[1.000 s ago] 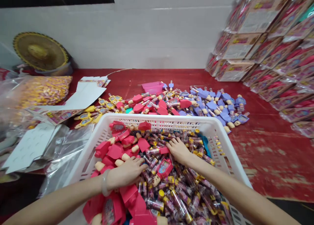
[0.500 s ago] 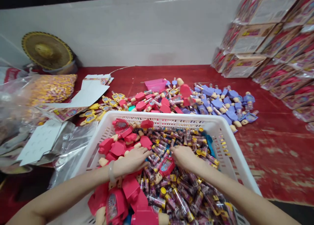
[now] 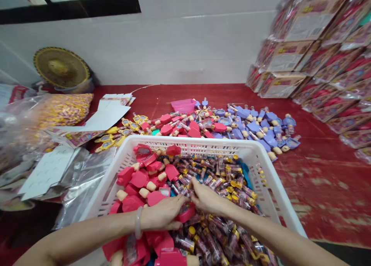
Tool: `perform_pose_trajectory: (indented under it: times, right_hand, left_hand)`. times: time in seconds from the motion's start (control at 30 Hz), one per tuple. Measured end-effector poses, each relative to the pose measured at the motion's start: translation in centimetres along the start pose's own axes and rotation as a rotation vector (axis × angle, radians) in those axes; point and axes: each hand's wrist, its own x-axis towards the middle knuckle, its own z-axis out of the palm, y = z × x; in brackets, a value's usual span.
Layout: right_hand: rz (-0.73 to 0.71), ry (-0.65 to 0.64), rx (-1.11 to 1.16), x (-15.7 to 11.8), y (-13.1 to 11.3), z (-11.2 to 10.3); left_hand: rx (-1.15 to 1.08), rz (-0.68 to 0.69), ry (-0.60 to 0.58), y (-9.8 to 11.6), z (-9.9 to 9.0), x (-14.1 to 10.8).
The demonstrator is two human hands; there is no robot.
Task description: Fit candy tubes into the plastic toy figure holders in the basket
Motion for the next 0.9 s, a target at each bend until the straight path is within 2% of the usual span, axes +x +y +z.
perform_pose_trajectory:
  times: [0.1, 0.17, 0.27, 0.37, 0.43, 0.53, 0.63, 0.7, 0.8, 0.9]
  right_hand:
    - [-0.018, 0.185, 0.151, 0.0, -0.5, -2.3]
    - [-0.032, 0.254, 0.143, -0.1, -0.6, -3.8]
    - [-0.084, 0.283, 0.071, -0.6, -0.6, -5.0]
    - [-0.215, 0.289, 0.023, -0.8, -0.8, -4.8]
    - [-0.291, 0.302, -0.033, -0.9, -1.1, -4.4]
    - [-0.330, 0.300, -0.108, -1.2, -1.4, -3.9]
    - [-0.376, 0.310, -0.153, -1.6, -1.6, -3.4]
    - [-0.441, 0.368, -0.241, -1.9, -1.7, -3.1]
    - [-0.567, 0.487, -0.432, -2.3, -2.1, -2.9]
    - [-0.683, 0.518, -0.558, -2.6, -2.7, -3.1]
  left_hand:
    - [-0.355, -0.179, 0.141, -0.3, -1.6, 0.2]
    - [-0.449, -0.235, 0.195, -0.5, -3.3, 0.2]
    - [-0.621, -0.218, 0.225, -0.3, -6.1, -0.1]
    - [-0.812, -0.164, 0.231, 0.6, -7.6, -0.8]
    - [-0.753, -0.119, 0.260, 1.1, -7.9, -1.2]
    - [-0.556, -0.070, 0.304, 1.4, -7.9, -1.6]
    - [-0.449, -0.095, 0.265, 1.5, -7.9, -2.0]
    - [-0.444, -0.128, 0.245, 1.6, -8.0, -2.2]
    - [-0.591, -0.235, 0.116, 1.8, -7.9, -2.4]
    - [-0.730, -0.307, -0.019, 2.0, -7.8, -2.6]
